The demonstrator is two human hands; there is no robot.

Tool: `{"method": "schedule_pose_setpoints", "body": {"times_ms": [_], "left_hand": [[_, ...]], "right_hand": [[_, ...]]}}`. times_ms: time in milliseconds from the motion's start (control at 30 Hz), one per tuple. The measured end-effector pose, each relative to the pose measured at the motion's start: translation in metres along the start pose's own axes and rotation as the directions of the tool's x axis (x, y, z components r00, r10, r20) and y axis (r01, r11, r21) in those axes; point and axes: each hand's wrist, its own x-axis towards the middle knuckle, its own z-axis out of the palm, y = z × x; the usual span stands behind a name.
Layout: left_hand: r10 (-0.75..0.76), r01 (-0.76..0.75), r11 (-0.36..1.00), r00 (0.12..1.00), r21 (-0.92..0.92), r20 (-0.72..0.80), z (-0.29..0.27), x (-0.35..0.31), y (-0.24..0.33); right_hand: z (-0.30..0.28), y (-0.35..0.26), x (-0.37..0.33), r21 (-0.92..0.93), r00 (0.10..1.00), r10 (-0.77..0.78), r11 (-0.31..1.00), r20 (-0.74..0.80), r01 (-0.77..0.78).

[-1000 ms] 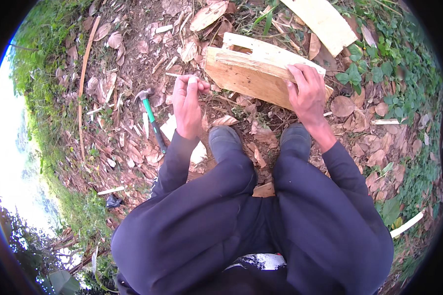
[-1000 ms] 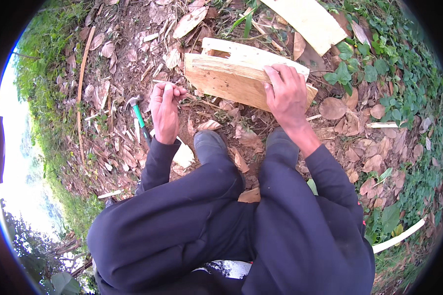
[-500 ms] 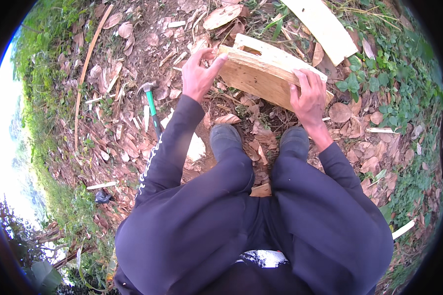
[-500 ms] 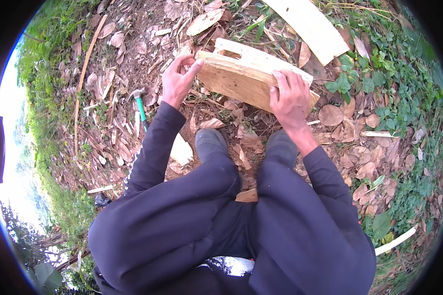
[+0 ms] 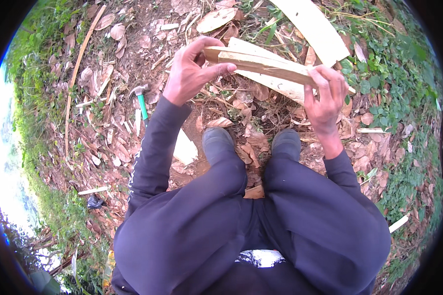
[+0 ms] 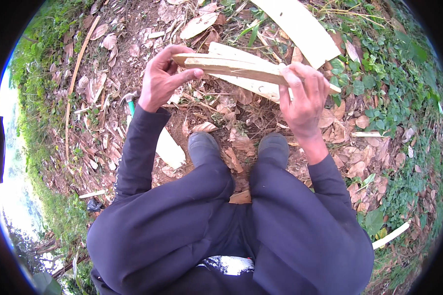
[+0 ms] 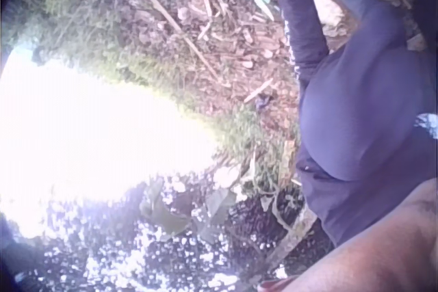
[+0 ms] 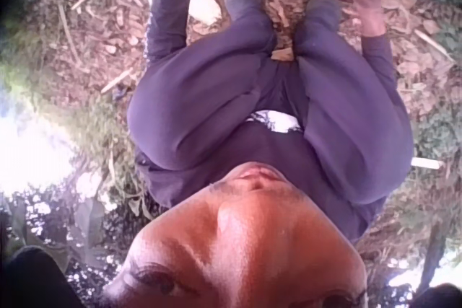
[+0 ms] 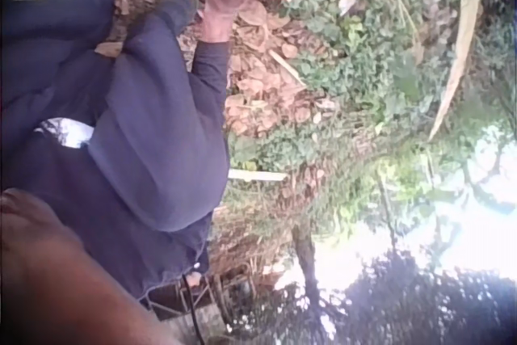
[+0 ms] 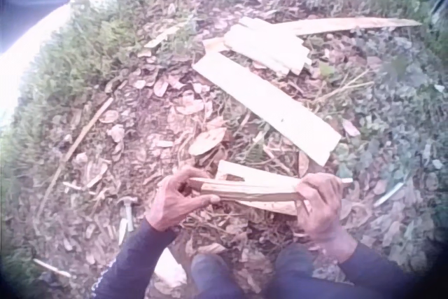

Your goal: The person sits on the ground and assembles wooden pieces into a frame-like structure. They use a hammer to drive nails into the wood to secure the joints and inspect the fit of the pieces.

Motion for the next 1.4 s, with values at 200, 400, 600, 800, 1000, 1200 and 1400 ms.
{"method": "schedule_pose_setpoints", "body": {"times_ms": [200, 400, 600, 800, 1000, 1200, 1400], "left_hand": [[0.115, -0.114, 0.993, 0.987, 0.014, -0.114, 0.015, 0.009, -0.027], [0.109, -0.13, 0.985, 0.977, -0.11, -0.186, 0.025, 0.0, -0.045], [0.144, -0.13, 0.987, 0.976, 0.091, -0.163, 0.017, -0.002, -0.035], [0.198, -0.189, 0.979, 0.967, 0.07, -0.157, 0.017, 0.004, -0.035], [0.207, -0.197, 0.978, 0.961, 0.073, -0.181, 0.017, 0.0, -0.032], [0.224, -0.209, 0.973, 0.955, 0.095, -0.196, 0.019, 0.001, -0.03], [0.222, -0.215, 0.973, 0.969, 0.08, -0.107, 0.005, 0.002, -0.003]], "right_hand": [[0.013, 0.012, 0.009, 0.04, 1.0, -0.025, 0.999, 0.012, 0.025], [0.001, 0.004, 0.01, 0.028, 0.991, -0.017, 1.0, 0.133, 0.013], [-0.028, 0.015, 0.032, 0.125, 0.883, -0.026, 0.992, 0.47, -0.037], [-0.025, 0.035, 0.027, 0.134, 0.884, -0.096, 0.99, 0.457, 0.038], [-0.017, 0.006, 0.017, -0.089, 0.873, 0.07, 0.996, 0.483, -0.031], [-0.014, 0.003, 0.017, -0.198, 0.872, 0.1, 0.98, 0.478, -0.003], [-0.02, -0.005, 0.031, -0.173, 0.912, -0.021, 0.98, 0.409, 0.1]]}}
